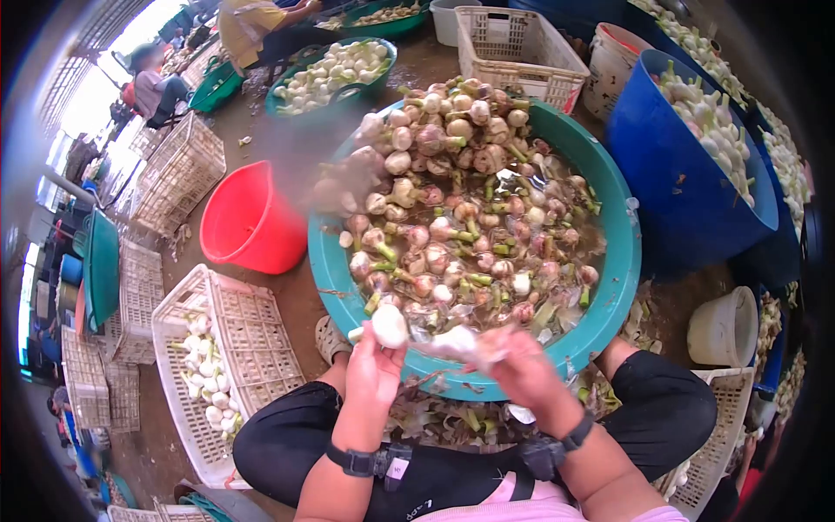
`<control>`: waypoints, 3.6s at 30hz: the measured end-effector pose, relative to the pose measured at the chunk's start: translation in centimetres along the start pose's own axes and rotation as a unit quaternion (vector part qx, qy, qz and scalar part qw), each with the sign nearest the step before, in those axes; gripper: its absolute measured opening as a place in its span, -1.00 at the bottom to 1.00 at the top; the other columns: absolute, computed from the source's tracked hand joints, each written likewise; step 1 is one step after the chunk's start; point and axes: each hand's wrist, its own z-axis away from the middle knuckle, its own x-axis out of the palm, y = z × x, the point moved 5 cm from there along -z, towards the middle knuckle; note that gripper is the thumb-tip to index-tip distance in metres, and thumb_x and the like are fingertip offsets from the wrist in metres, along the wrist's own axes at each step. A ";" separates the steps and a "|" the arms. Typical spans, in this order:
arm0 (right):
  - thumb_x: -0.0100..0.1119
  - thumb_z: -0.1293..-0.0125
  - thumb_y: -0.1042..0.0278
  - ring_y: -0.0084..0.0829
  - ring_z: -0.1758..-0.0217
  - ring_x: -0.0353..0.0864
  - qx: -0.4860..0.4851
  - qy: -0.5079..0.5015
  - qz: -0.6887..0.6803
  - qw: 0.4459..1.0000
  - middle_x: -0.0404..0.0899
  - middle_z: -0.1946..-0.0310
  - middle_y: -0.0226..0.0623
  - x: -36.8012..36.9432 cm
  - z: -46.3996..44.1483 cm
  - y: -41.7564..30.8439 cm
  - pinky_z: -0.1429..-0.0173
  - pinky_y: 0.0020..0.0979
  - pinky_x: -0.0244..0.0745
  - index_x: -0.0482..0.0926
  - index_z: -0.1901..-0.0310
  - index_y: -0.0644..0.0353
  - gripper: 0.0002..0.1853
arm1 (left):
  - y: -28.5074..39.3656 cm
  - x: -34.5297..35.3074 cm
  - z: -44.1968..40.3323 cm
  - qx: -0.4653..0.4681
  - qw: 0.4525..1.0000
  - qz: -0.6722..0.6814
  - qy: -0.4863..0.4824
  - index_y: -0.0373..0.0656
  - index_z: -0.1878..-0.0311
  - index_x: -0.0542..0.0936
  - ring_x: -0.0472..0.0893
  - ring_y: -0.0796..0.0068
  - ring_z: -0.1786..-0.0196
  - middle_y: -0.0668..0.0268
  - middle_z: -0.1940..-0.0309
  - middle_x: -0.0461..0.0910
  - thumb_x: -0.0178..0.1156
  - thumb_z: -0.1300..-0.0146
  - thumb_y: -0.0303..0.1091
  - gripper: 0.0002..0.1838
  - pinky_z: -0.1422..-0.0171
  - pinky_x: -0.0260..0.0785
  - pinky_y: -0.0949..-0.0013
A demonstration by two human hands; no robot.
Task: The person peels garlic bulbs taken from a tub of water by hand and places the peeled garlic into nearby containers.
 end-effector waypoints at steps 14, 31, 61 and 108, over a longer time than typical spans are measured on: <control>-0.15 -0.31 0.00 -0.36 0.30 0.55 0.269 0.121 0.072 0.953 0.47 0.19 -0.12 2.2 -3.7 5.7 0.50 -0.35 0.51 0.24 -0.15 0.17 -0.50 | 0.0 -0.6 0.8 0.072 0.921 -0.382 -0.029 -0.21 0.20 0.42 0.33 0.71 0.48 0.40 0.41 0.48 -0.15 -0.32 0.07 -0.54 0.46 0.18 0.59; 0.10 -0.11 0.05 -0.15 0.05 0.51 0.354 0.168 0.644 0.657 0.43 -0.04 -0.05 -16.2 -9.7 7.5 0.02 -0.18 0.39 0.37 -0.10 0.19 -0.45 | -2.6 0.8 -0.3 -0.018 0.935 -0.351 0.040 -0.14 0.02 0.38 0.43 0.57 0.18 0.33 0.12 0.46 -0.07 -0.31 -0.05 -0.63 0.20 0.34 0.50; 0.06 -0.25 0.31 -0.52 0.48 0.51 0.158 0.075 0.419 0.891 0.58 0.47 -0.39 -4.2 -3.6 5.7 0.44 -0.52 0.39 0.55 0.17 0.30 -0.76 | -0.9 3.2 1.6 0.032 0.828 -0.488 -0.276 -0.23 -0.19 0.32 0.46 0.42 0.01 0.19 -0.03 0.44 0.17 -0.09 -0.44 -0.45 -0.15 0.26 0.40; -0.08 -0.25 0.05 -0.23 0.28 0.59 0.306 -0.120 0.882 0.339 0.61 0.34 -0.25 -12.4 -9.3 0.5 0.24 -0.23 0.44 0.60 0.26 0.10 -0.66 | -1.5 2.3 -0.1 0.116 0.819 -0.556 -0.086 -0.24 -0.03 0.44 0.58 0.32 0.18 0.06 -0.07 0.37 0.08 -0.16 0.09 -0.42 0.30 0.41 0.35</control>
